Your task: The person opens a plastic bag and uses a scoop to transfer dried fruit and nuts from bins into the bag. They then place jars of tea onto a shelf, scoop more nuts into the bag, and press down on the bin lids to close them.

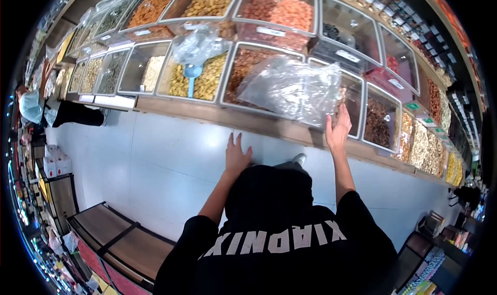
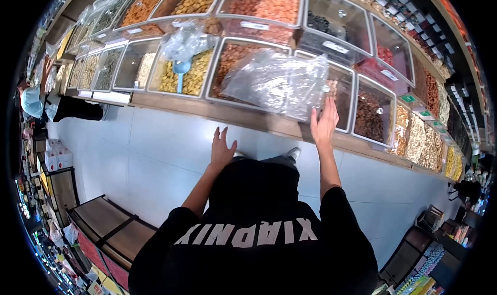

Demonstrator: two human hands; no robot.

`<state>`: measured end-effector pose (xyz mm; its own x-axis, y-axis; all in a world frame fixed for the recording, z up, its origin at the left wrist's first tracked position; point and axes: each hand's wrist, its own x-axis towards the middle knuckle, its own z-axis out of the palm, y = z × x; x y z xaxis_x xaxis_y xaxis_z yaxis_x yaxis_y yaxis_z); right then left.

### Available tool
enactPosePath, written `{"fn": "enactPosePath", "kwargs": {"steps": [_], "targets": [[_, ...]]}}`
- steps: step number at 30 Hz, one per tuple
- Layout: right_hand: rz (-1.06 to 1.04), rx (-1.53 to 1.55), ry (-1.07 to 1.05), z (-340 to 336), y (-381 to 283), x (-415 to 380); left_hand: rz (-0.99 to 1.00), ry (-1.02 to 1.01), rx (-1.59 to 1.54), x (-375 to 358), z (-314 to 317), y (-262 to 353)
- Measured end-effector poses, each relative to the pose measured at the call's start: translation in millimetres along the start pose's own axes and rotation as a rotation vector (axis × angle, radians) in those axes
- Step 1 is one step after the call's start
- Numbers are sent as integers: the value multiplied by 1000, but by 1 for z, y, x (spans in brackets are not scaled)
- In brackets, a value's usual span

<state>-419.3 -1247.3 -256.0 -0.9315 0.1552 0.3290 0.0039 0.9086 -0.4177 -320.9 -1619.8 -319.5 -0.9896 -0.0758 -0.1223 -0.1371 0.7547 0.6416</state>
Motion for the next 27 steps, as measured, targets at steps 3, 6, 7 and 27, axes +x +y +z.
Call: {"fn": "enactPosePath", "kwargs": {"steps": [3,6,7,27], "targets": [[-39,-70,-37,14,-61,-19,-133,-89,97,-9,-44,-70],[-73,-57,-79,34,-99,-26,-202,-139,81,5,-67,-102],[-108,-35,-84,41,-109,-26,-224,-152,65,9,-70,-108],[-431,386,-385,158,-387,202,-346,411,-510,95,-146,-67]]}}
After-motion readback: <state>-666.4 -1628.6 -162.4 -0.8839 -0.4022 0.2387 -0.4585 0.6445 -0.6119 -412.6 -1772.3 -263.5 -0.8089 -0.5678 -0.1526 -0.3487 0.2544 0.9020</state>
